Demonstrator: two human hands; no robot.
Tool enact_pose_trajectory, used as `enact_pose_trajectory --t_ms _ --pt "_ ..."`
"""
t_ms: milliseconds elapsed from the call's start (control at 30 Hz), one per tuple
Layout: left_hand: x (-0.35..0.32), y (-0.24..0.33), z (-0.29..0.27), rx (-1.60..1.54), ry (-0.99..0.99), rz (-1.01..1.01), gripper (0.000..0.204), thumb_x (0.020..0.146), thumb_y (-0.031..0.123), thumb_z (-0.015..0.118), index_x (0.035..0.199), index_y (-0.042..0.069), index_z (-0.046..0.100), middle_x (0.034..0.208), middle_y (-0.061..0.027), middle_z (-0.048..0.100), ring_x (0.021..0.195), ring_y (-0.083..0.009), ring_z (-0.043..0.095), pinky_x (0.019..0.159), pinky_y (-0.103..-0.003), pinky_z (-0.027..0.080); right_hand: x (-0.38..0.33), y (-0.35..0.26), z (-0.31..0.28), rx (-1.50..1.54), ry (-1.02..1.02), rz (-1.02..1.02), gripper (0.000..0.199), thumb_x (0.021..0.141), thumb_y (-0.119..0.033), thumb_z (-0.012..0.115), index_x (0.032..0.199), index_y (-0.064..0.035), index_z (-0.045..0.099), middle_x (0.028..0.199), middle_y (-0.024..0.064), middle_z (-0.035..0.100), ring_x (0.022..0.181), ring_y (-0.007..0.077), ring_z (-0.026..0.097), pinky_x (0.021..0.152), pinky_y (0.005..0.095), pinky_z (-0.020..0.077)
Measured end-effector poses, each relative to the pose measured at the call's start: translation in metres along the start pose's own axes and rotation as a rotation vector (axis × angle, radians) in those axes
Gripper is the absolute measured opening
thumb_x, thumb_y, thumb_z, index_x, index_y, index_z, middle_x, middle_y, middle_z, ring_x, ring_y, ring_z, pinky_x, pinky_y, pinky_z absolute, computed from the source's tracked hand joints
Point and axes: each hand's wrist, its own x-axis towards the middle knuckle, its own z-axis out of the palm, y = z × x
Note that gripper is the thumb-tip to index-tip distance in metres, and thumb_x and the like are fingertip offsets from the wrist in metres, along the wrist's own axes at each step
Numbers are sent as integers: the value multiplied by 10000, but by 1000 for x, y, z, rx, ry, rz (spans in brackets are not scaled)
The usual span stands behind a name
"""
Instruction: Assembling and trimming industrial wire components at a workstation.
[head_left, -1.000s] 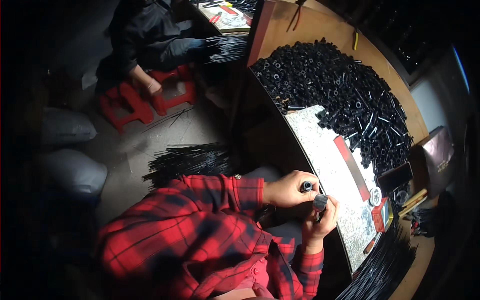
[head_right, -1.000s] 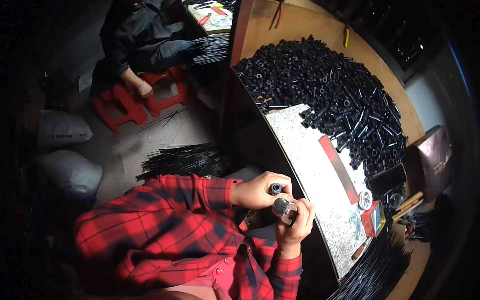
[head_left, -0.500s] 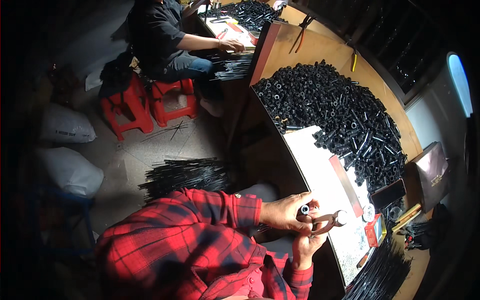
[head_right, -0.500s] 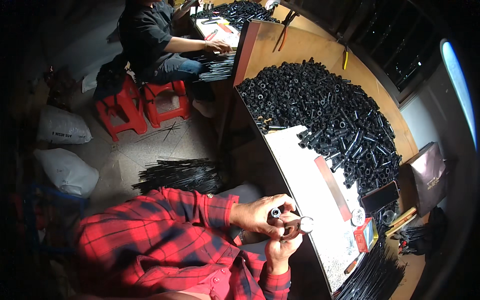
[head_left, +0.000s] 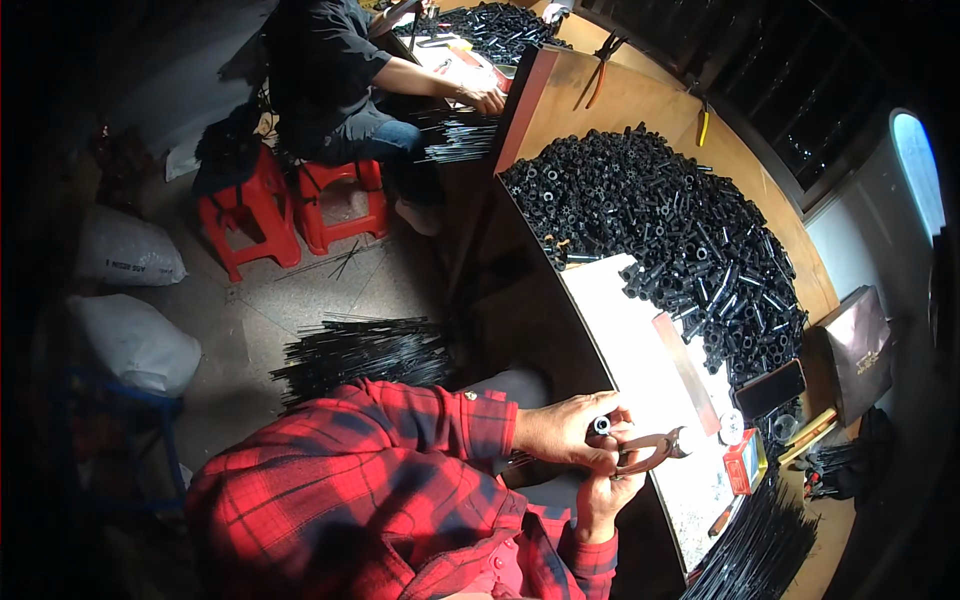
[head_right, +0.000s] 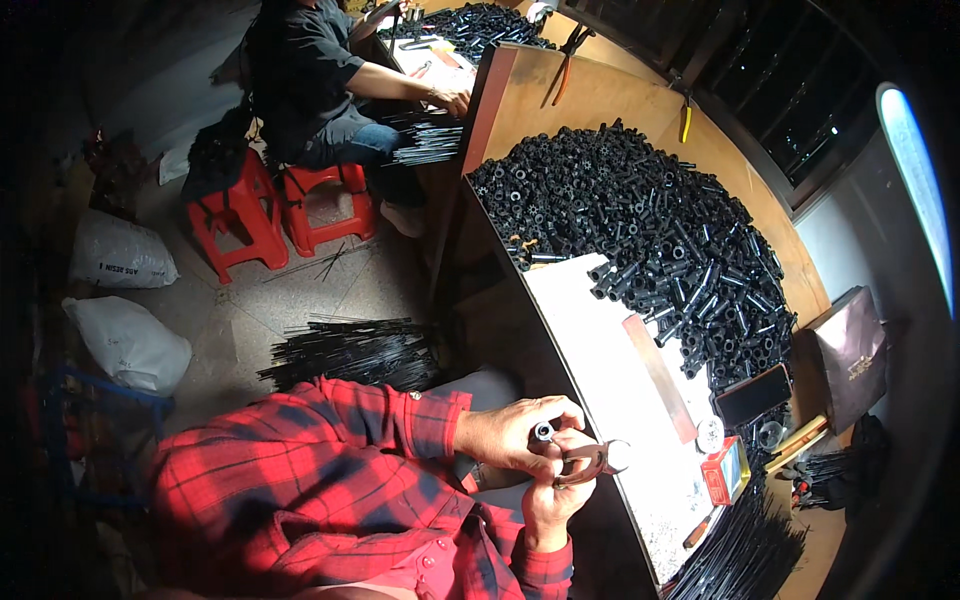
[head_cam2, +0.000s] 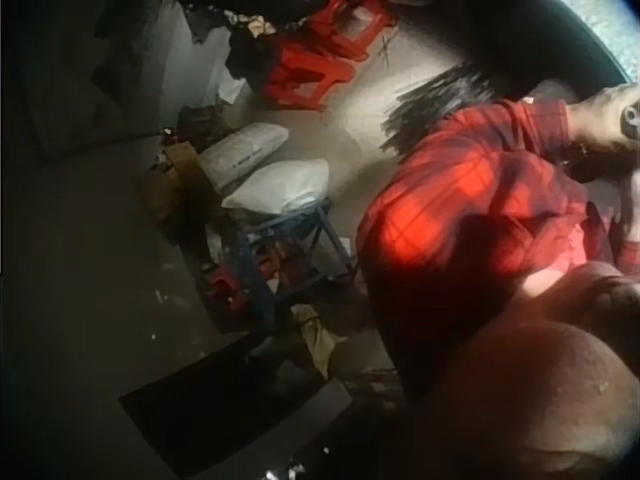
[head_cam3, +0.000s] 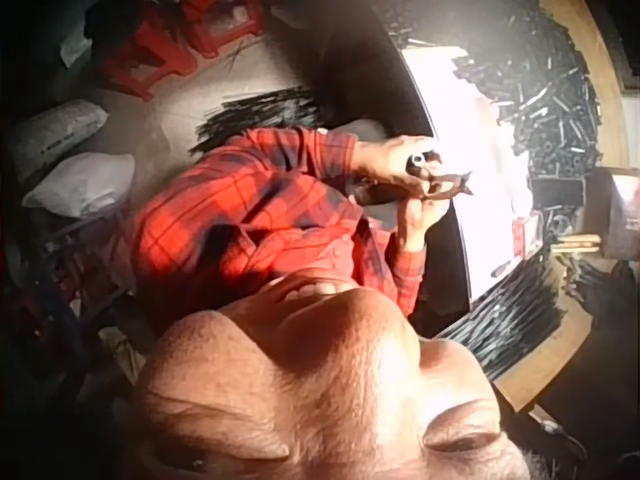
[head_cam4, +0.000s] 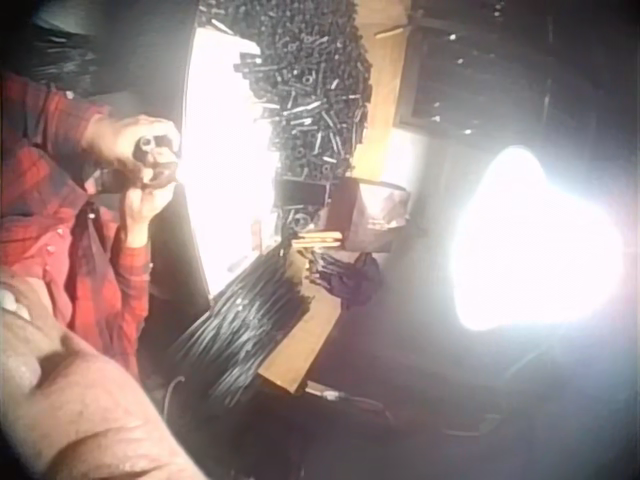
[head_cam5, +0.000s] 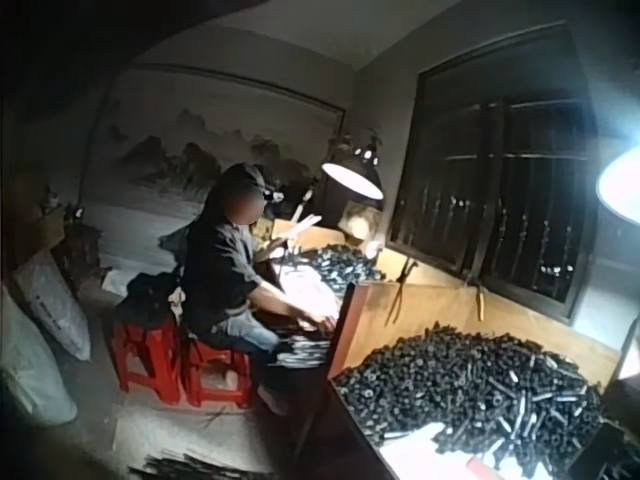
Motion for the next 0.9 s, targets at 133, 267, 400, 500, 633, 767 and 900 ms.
enact_pose_trajectory --t_ms 133,267,400,500,633,767,900 --pt "0 -1 0 -1 8 -11 762 624 530 750 1103 15 457 982 -122 519 923 -245 533 818 -349 434 2 -2 2 14 2 16 118 859 -27 535 968 12 510 942 89 543 880 189 541 824 329 447" --pt "-1 -3 1 -26 1 -21 775 625 511 757 1129 16 438 985 -126 521 923 -242 537 816 -349 437 5 -8 6 -1 11 -20 107 859 -26 537 956 12 511 908 83 551 853 185 547 840 330 443" --pt "0 -4 -1 -37 -20 -42 791 633 497 757 1158 18 410 983 -127 523 920 -241 542 816 -349 439 9 -13 10 9 24 -34 88 855 -21 538 933 15 516 868 78 557 821 181 554 849 333 440" --pt "0 -2 -1 -41 -33 -74 803 637 489 757 1176 20 390 976 -126 525 913 -239 546 812 -349 441 9 -14 10 48 47 9 78 848 -17 542 915 17 521 844 79 558 802 180 557 852 335 439" --pt "-2 -2 0 -45 -33 -72 803 645 486 755 1184 21 382 976 -121 528 906 -236 548 805 -348 445 6 -10 8 47 29 4 70 842 -13 543 900 21 523 856 88 555 813 177 554 849 339 440" --pt "-6 -5 4 -51 -3 -16 797 652 487 750 1185 23 382 981 -121 530 906 -234 550 801 -348 446 1 -9 6 -3 9 -43 79 837 -15 548 903 18 519 858 83 546 819 178 551 845 337 440" --pt "-8 -5 5 -90 -49 -53 785 651 463 762 1186 29 385 975 -109 525 904 -216 544 803 -340 443 -3 -9 6 1 42 -42 83 835 -19 546 905 18 519 856 79 539 824 186 553 842 339 440"
